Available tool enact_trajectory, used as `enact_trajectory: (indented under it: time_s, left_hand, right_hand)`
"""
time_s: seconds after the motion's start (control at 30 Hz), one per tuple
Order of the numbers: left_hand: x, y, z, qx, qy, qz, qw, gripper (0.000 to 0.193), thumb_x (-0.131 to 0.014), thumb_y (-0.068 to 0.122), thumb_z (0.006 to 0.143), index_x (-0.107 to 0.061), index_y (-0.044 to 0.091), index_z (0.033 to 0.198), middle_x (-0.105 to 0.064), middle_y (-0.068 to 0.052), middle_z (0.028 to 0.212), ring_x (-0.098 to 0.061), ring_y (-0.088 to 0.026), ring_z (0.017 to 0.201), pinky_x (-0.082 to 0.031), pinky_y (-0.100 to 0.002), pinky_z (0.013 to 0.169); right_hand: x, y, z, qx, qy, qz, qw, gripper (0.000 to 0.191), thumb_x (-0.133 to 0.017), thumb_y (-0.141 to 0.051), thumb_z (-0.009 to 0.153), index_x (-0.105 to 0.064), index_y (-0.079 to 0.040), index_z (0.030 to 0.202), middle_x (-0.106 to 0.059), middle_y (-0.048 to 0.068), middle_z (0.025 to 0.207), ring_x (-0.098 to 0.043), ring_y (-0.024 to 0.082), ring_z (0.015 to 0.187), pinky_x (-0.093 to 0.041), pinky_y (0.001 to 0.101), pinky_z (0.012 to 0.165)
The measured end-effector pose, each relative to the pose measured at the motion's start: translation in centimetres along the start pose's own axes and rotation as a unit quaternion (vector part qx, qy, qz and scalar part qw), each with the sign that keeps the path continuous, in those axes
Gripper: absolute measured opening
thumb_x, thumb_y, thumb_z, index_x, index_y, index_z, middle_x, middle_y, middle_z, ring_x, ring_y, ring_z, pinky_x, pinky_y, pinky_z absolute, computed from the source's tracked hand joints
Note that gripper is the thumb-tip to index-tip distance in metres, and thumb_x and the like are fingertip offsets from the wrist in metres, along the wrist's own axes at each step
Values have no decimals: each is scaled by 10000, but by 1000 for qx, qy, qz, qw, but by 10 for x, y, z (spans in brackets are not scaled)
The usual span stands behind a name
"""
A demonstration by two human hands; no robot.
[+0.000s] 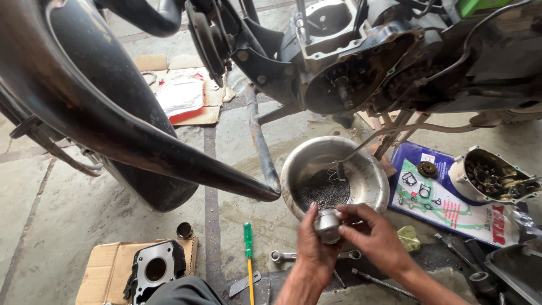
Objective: The person sits on the floor of a motorcycle repair shop and fits piston rings onto a piston by hand, pressing each ring into the piston grooves one at a time. They briefly reach to a cardboard sheet holding other engine parts before returning to work on the piston.
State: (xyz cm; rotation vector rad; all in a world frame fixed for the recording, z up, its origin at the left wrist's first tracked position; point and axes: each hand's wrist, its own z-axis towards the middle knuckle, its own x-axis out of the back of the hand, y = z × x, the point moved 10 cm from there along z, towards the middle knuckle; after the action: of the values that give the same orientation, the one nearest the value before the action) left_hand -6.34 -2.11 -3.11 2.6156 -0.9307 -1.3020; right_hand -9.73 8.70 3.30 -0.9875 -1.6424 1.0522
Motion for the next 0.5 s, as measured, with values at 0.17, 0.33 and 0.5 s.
enact_trajectory:
  time_s: [0.17, 0.33, 0.5]
  left_hand:
    - [-5, 4, 1, -7, -103, -188, 977, 395, -606, 458, 880, -613, 78, 987, -644, -95, 831, -613, -222, 749, -542, -386, 732]
    - [2, -10, 3, 43, -53, -244, 967, 460, -551, 441, 865, -640, 45, 1081, -684, -147, 879, -623, -257, 771, -543, -376, 700]
    - [2, -11, 2, 59, -35, -273, 960, 516, -519, 456, 884, -628, 33, 1160, -703, -153, 906, -633, -263, 787, -559, -371, 694]
  right_hand:
    - [-19, -59, -33, 167, 13, -68, 984, 673, -741, -35, 784, -504, -73, 1413, -639, 81, 1198, -683, 181, 1050, -569, 342, 898]
    - [-14, -44, -25, 106, 54, -57, 991, 895, -805, -6, 712, -405, -124, 1504, -611, 51, 1223, -662, 172, 1010, -558, 340, 916]
    - [-20, -16, -9, 34, 21, -7, 999, 887, -824, -68, 738, -421, -184, 1520, -615, 31, 1230, -633, 172, 1047, -585, 336, 916]
